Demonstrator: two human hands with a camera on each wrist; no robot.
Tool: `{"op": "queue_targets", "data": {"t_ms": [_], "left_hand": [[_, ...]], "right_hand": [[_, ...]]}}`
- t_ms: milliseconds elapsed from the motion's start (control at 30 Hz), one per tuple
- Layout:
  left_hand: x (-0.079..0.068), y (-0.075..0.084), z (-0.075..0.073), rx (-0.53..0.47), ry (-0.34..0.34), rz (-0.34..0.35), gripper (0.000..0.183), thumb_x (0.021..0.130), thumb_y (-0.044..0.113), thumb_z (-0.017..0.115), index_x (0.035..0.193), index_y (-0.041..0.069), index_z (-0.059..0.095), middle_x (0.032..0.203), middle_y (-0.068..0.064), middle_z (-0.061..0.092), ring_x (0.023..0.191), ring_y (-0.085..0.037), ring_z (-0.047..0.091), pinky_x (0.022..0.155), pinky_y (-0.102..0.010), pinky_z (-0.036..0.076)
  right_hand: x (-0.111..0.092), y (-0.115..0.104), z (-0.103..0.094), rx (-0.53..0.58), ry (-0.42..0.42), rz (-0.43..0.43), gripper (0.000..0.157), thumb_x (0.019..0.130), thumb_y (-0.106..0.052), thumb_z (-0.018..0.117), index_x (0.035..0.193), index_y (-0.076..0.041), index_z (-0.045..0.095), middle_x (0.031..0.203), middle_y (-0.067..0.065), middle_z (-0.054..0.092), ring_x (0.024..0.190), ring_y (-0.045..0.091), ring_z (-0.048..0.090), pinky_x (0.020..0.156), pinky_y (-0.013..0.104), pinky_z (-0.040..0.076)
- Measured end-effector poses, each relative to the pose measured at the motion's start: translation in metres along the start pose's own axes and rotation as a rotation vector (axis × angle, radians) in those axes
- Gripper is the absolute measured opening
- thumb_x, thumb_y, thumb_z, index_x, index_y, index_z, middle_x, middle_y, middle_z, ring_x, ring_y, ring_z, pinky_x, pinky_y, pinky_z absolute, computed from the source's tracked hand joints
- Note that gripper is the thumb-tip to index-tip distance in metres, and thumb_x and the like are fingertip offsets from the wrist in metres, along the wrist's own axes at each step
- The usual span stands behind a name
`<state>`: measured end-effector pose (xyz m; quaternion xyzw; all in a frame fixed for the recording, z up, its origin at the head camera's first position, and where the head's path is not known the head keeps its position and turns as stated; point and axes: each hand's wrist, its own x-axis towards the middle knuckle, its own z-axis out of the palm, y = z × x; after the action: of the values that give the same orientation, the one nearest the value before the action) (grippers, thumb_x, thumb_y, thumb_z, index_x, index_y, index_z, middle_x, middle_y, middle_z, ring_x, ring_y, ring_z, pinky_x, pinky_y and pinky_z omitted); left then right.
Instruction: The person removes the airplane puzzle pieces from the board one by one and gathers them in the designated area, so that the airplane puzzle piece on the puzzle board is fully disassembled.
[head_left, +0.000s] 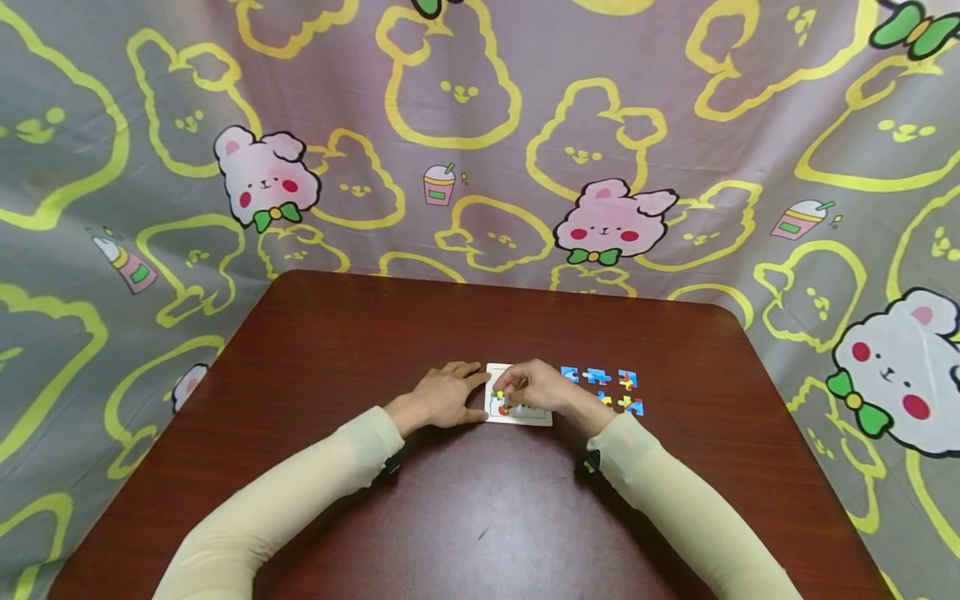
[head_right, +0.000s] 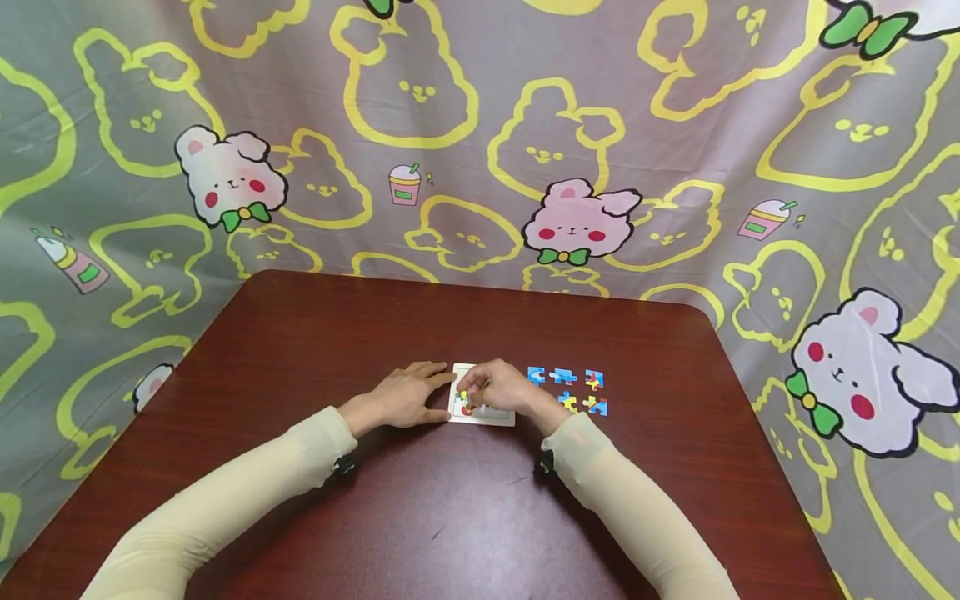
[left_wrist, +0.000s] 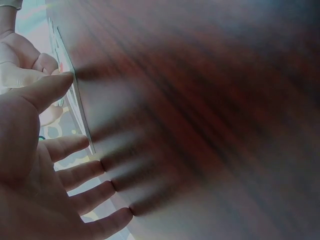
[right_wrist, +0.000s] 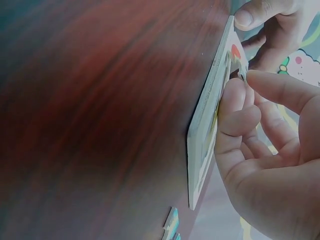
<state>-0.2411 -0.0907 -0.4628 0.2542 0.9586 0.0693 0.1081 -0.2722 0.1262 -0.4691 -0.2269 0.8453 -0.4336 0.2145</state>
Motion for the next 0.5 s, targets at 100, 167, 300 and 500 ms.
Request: {"op": "queue_targets", "data": {"t_ms": [100,167,300,500], "left_hand": [[0.0,-0.0001,0.0002,-0.003,-0.005,-0.001,0.074,0.091,0.055,0.064,0.152,0.02,0.043,0.161,-0.01,0.037,0.148,-0.032,0.034,0.11,-0.057,0.039],[0.0005,-0.0001,0.0004,-0.001,-0.011,-0.006,0.075,0.091,0.056,0.064,0.153,0.02,0.042,0.161,-0.009,0.036,0.148,-0.031,0.033,0.111,-0.056,0.039],[0.0016,-0.0003,0.0008,0.01,-0.015,-0.011,0.075,0.091,0.057,0.064,0.153,0.021,0.042,0.162,-0.008,0.035,0.149,-0.03,0.033,0.11,-0.056,0.039],[0.0023,-0.0007,0.0007,0.013,-0.019,-0.013,0.074,0.091,0.057,0.063,0.153,0.022,0.041,0.162,-0.008,0.035,0.149,-0.029,0.033,0.111,-0.055,0.039]], "right_hand": [[-0.0003,-0.0004,0.0003,-0.001,0.007,0.002,0.023,0.081,0.003,0.07,0.102,-0.004,0.076,0.082,0.007,0.072,0.065,0.007,0.057,0.054,0.021,0.044],[-0.0002,-0.0002,0.0004,0.007,0.008,0.006,0.024,0.08,0.003,0.07,0.102,-0.005,0.076,0.082,0.006,0.072,0.063,0.007,0.057,0.054,0.021,0.044],[0.0001,0.0002,-0.0003,0.024,0.008,0.005,0.025,0.079,0.003,0.071,0.102,-0.005,0.076,0.082,0.007,0.072,0.061,0.008,0.056,0.052,0.021,0.044],[-0.0013,0.0033,-0.0029,0.038,-0.003,0.0,0.025,0.081,0.002,0.071,0.104,-0.004,0.075,0.085,0.007,0.073,0.063,0.009,0.06,0.055,0.022,0.047]]}}
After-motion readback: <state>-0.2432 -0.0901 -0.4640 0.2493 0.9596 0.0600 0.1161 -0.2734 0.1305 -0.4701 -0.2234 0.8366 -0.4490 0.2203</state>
